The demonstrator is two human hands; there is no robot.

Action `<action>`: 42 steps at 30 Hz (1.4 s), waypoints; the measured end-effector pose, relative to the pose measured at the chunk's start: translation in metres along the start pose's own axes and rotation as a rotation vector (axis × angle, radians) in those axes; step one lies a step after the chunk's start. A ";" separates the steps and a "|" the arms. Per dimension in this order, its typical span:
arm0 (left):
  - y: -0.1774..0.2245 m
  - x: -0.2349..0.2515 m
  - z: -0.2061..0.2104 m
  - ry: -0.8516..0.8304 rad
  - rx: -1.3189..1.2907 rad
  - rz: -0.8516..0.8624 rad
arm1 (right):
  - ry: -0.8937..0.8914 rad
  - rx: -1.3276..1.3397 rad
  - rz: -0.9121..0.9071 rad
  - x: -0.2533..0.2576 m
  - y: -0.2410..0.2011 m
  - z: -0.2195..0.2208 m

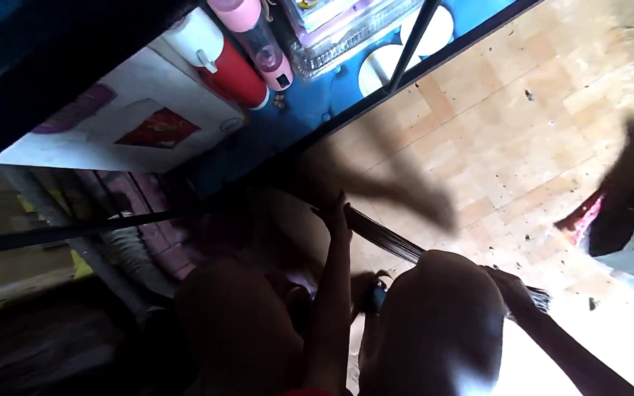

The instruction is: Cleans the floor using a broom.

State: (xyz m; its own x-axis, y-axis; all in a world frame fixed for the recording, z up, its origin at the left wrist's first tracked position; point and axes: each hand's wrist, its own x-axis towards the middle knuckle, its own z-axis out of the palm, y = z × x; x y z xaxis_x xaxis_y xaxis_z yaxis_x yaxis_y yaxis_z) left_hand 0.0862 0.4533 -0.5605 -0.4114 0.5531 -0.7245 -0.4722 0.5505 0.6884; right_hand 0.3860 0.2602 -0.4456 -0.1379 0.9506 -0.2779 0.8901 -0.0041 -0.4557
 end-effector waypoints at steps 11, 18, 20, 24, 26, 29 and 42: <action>-0.001 -0.010 -0.022 -0.247 -0.467 -0.219 | -0.123 -0.041 0.061 0.015 0.052 0.024; -0.014 -0.026 -0.060 -0.353 -0.676 -0.187 | -0.120 -0.133 -0.121 0.046 0.095 0.037; -0.007 -0.010 -0.061 -0.353 -0.741 -0.111 | -0.110 -0.173 -0.177 0.069 0.097 0.041; 0.015 0.022 -0.057 -0.316 -0.786 -0.029 | -0.205 -0.227 -0.165 0.127 0.087 0.038; 0.020 0.039 -0.053 -0.308 -0.779 -0.019 | -0.212 -0.239 -0.183 0.151 0.085 0.035; 0.021 0.060 -0.041 -0.280 -0.776 -0.035 | -0.144 -0.249 -0.248 0.168 0.091 0.036; 0.008 0.081 -0.031 -0.251 -0.791 -0.096 | -0.092 -0.287 -0.292 0.184 0.112 0.043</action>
State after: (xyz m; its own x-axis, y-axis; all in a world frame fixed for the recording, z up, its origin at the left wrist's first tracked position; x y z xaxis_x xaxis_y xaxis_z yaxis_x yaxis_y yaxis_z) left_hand 0.0253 0.4834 -0.6141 -0.2002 0.7005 -0.6850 -0.9430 0.0521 0.3288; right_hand 0.4414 0.4215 -0.5838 -0.4287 0.8675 -0.2521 0.8911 0.3601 -0.2763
